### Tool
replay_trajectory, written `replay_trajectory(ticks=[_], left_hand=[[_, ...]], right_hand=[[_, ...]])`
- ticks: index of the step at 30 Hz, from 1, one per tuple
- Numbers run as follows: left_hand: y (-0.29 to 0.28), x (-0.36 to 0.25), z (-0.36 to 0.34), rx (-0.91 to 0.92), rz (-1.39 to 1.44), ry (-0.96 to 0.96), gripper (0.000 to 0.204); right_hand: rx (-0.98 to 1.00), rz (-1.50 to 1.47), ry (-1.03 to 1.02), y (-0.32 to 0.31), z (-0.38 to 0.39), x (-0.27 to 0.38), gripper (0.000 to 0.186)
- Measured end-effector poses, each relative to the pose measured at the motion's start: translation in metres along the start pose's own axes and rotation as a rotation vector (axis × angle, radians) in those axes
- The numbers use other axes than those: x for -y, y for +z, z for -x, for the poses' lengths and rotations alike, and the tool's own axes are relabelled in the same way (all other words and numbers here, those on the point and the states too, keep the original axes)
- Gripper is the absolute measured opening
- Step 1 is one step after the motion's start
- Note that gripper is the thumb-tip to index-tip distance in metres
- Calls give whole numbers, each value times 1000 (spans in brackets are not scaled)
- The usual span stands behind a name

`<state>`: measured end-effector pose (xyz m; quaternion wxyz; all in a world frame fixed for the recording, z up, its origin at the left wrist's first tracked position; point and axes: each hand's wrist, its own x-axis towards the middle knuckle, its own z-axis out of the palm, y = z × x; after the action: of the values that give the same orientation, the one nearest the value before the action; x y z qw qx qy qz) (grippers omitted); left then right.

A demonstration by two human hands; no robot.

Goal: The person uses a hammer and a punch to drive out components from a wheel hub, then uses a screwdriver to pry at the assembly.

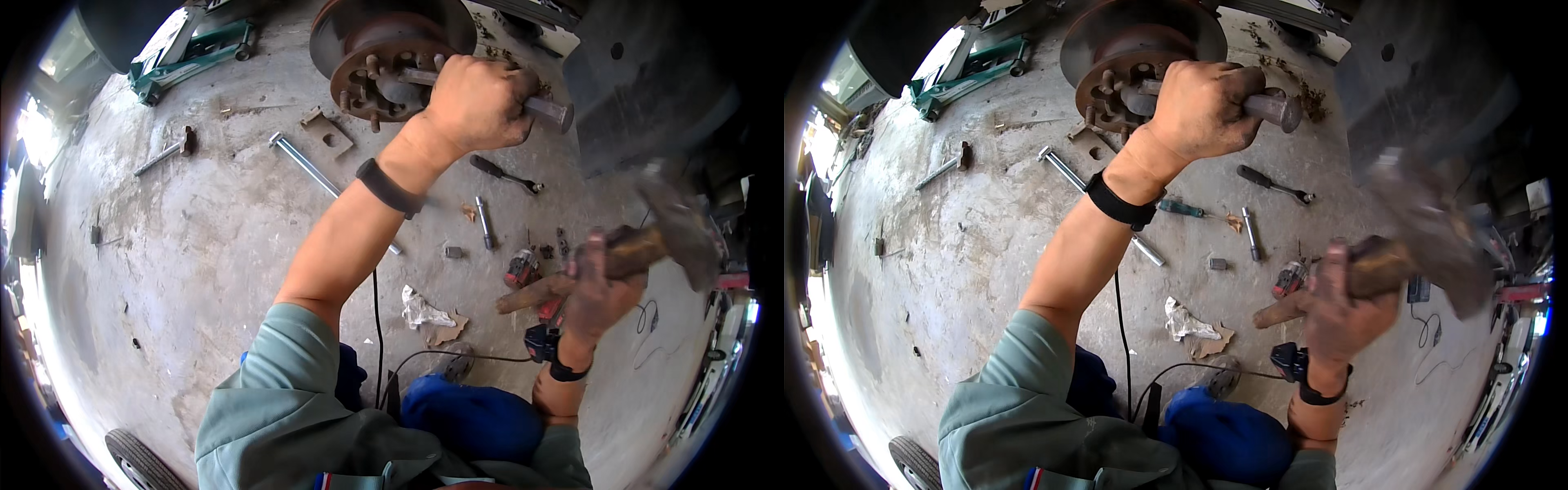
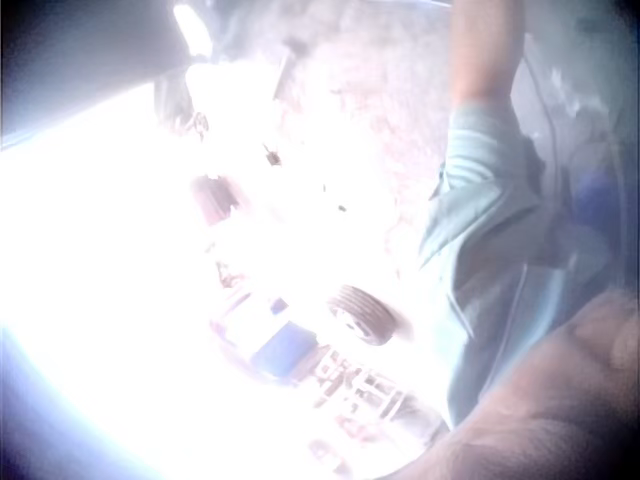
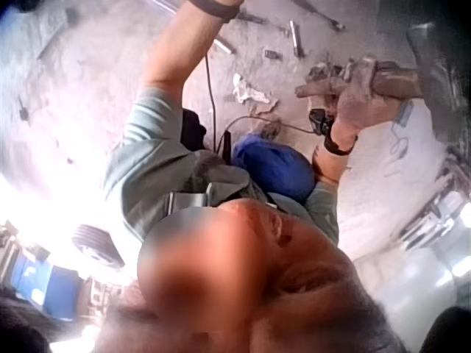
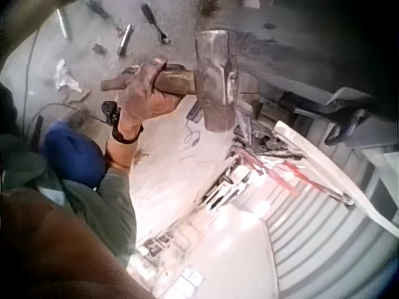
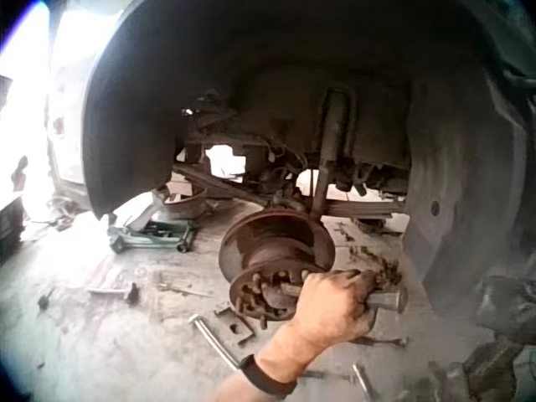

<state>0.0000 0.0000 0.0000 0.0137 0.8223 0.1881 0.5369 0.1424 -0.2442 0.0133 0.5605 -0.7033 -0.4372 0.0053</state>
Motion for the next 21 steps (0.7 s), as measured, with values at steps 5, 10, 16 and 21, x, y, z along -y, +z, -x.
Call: replay_trajectory(ticks=[5,10,16,21], left_hand=[[9,-9,-6,-33,13,-3,21],[7,-10,6,-8,3,6,17],[7,-2,7,3,15,49,16],[9,-6,4,-13,23,49,15]], right_hand=[[481,-901,-340,-80,-55,31,26],[320,-390,-96,-7,-27,5,27],[-67,-23,184,14,1,25,24],[387,-893,-284,-88,-47,12,36]])
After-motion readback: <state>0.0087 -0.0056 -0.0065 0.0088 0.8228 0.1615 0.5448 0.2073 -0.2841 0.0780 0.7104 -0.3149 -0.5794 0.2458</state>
